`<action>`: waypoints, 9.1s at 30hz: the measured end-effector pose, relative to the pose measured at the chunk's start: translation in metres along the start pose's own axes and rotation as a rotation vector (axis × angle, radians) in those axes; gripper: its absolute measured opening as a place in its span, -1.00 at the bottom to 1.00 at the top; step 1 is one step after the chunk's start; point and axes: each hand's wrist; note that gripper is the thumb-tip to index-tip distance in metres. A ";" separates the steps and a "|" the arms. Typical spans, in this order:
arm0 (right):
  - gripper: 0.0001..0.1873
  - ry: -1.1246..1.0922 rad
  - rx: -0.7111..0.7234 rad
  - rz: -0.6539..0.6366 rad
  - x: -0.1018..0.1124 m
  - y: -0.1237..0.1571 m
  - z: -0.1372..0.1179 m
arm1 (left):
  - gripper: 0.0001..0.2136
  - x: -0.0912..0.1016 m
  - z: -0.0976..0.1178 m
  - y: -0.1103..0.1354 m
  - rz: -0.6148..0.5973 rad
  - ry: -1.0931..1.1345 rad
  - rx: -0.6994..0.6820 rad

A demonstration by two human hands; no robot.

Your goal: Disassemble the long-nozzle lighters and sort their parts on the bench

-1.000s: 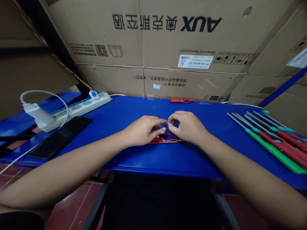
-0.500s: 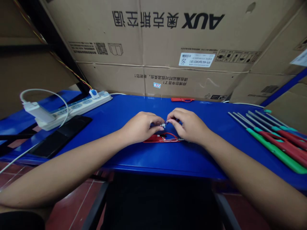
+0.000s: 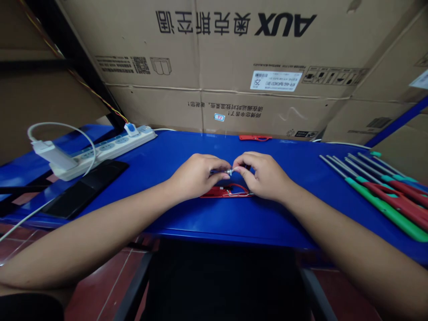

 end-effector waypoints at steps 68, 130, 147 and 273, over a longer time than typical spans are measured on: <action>-0.82 -0.297 -0.442 -0.544 0.003 -0.002 0.005 | -0.86 0.011 -0.013 0.000 -0.489 0.212 0.050; -0.87 -0.182 -0.284 -0.408 0.000 0.001 0.002 | -0.83 0.009 -0.012 -0.002 -0.332 0.130 0.012; -0.83 -0.213 -0.313 -0.405 -0.001 -0.001 0.000 | -0.82 0.008 -0.012 -0.001 -0.319 0.120 0.026; -0.74 0.308 -0.371 -0.228 0.006 -0.011 0.070 | -0.80 0.015 -0.010 -0.001 -0.218 0.142 -0.178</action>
Point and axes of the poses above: each hand's wrist, its own y-axis away from the middle knuckle, its own x-axis out of the back of the hand, z = x × y, and after that the axes turned 8 degrees about z, right-handed
